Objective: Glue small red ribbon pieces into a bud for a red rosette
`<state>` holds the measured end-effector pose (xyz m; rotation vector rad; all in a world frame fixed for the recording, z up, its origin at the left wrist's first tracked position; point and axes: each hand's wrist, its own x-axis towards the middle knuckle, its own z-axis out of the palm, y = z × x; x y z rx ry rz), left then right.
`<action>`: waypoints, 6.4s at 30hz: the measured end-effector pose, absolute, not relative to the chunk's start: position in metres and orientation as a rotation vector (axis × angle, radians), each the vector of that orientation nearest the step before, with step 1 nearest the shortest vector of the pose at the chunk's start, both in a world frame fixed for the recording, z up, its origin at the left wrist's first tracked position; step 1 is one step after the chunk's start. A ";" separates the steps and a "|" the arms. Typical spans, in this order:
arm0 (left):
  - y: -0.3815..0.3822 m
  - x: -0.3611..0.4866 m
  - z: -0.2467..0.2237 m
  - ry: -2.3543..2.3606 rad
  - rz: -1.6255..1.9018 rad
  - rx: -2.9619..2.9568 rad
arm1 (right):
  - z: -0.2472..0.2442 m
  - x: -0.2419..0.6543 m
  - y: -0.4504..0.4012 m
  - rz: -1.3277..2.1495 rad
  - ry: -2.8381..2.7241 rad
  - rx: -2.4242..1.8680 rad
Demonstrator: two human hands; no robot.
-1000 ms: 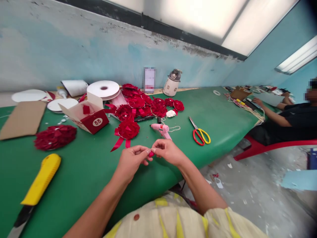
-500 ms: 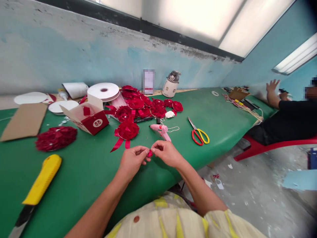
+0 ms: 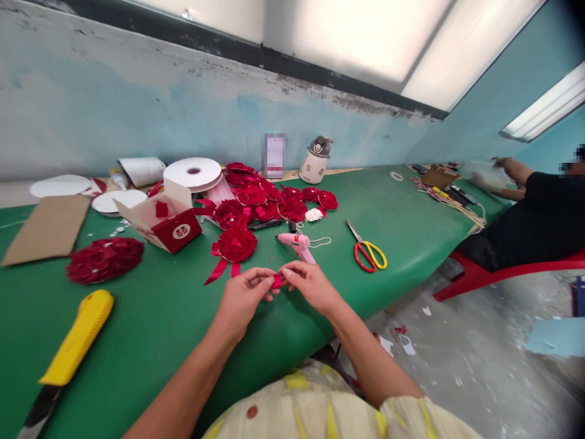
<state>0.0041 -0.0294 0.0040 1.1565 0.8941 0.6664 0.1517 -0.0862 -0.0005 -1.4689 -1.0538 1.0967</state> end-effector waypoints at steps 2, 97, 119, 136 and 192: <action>-0.030 0.004 0.006 0.884 0.686 1.151 | -0.001 0.149 -0.088 1.130 -1.079 -1.435; -0.011 0.000 -0.013 1.001 0.918 0.689 | 0.014 0.130 -0.111 0.692 -1.342 -1.684; -0.013 0.002 -0.013 1.044 0.986 0.746 | 0.012 0.132 -0.113 0.613 -1.389 -1.687; -0.013 0.002 -0.013 1.052 0.997 0.756 | 0.014 0.132 -0.113 0.576 -1.413 -1.674; -0.007 -0.005 -0.009 0.964 0.976 0.454 | 0.010 0.144 -0.118 0.469 -1.381 -1.760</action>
